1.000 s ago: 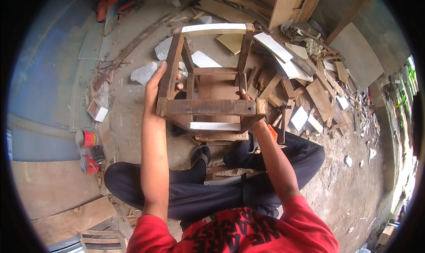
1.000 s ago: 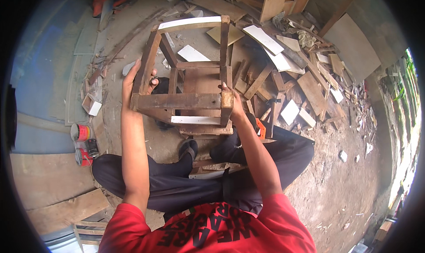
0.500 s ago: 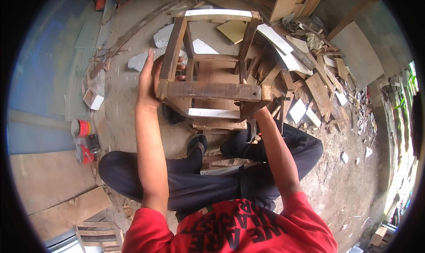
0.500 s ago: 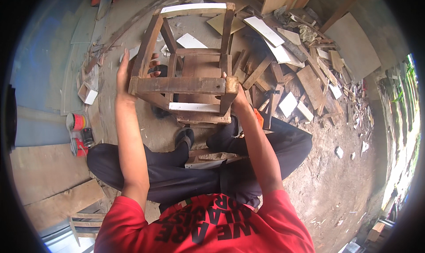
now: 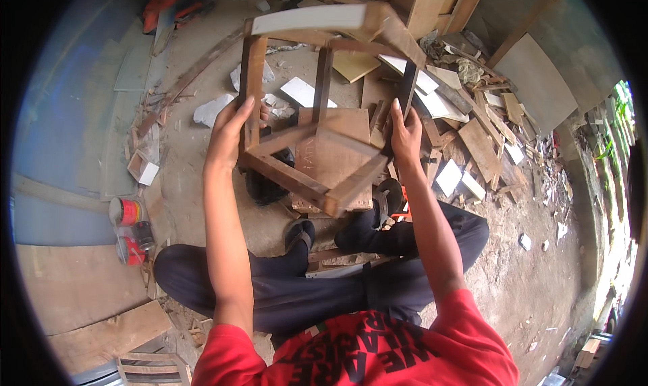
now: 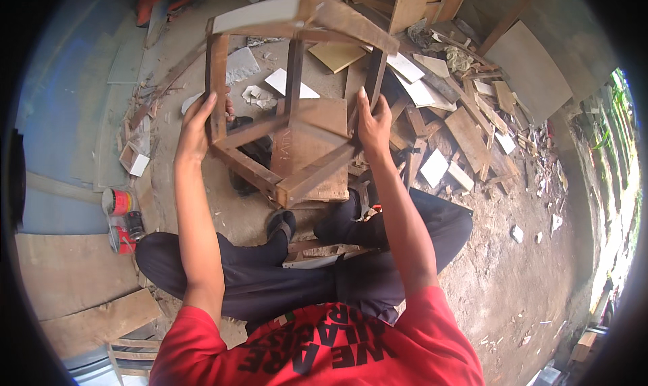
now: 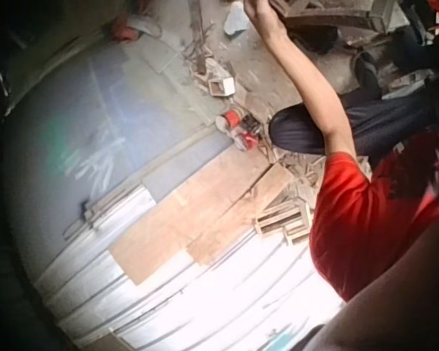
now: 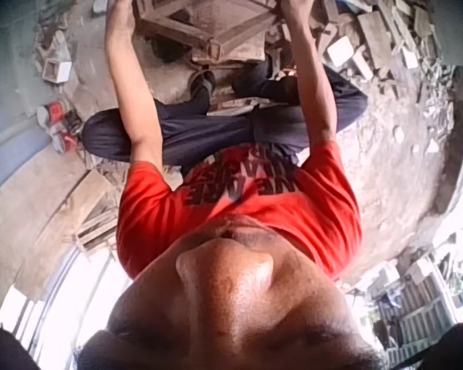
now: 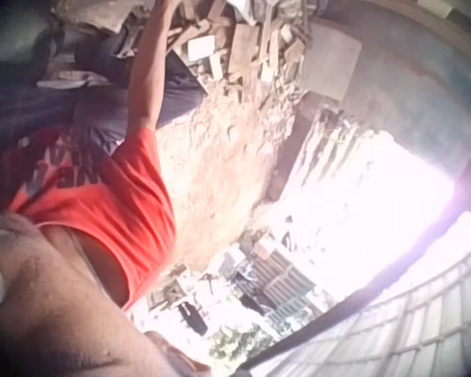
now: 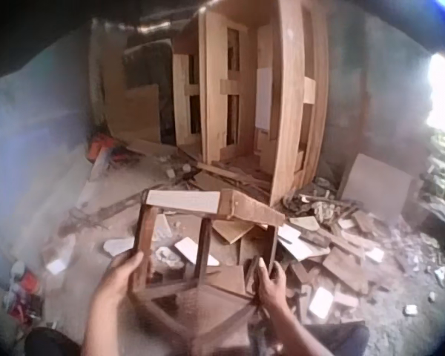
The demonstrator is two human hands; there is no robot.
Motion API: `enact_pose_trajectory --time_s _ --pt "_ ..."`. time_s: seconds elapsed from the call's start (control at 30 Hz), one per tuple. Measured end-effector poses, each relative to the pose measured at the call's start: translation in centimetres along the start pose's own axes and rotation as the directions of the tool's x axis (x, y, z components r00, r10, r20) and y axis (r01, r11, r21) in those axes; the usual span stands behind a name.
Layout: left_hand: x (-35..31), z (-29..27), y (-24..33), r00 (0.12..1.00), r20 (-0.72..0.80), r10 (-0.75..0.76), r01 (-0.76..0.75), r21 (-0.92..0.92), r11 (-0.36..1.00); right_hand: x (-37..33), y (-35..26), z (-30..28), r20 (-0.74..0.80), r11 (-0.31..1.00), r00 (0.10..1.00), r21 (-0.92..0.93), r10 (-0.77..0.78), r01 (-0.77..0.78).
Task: The person sits on the floor and assembles a wooden frame by hand, aligning pieces and securing them with a hammer and nails. The person repeatedly adjusts the frame and hammers nails into joints to stabilize the structure.
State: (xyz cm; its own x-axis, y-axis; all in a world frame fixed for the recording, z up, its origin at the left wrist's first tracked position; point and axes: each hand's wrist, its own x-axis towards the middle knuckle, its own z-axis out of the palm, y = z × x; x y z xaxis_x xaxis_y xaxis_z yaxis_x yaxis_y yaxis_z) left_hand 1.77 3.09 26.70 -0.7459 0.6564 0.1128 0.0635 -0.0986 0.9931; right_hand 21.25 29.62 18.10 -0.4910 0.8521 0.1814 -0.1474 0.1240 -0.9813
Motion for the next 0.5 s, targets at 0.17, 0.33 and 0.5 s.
enact_pose_trajectory --time_s 0.17,0.33,0.5 --pt "1.7 1.2 -10.0 0.971 -0.238 -0.040 0.038 -0.013 0.999 2.2 4.6 -0.4 0.128 0.947 0.964 -0.196 -0.233 0.255" --pt "-1.1 2.1 -19.7 0.937 -0.336 0.101 -0.146 -0.112 0.983 3.5 10.1 -1.6 0.220 0.861 0.948 -0.408 -0.232 0.305" --pt "-3.0 2.2 -20.7 0.966 -0.239 0.100 -0.109 -0.025 0.994 4.9 14.3 -3.6 0.299 0.901 0.953 -0.399 -0.048 0.171"
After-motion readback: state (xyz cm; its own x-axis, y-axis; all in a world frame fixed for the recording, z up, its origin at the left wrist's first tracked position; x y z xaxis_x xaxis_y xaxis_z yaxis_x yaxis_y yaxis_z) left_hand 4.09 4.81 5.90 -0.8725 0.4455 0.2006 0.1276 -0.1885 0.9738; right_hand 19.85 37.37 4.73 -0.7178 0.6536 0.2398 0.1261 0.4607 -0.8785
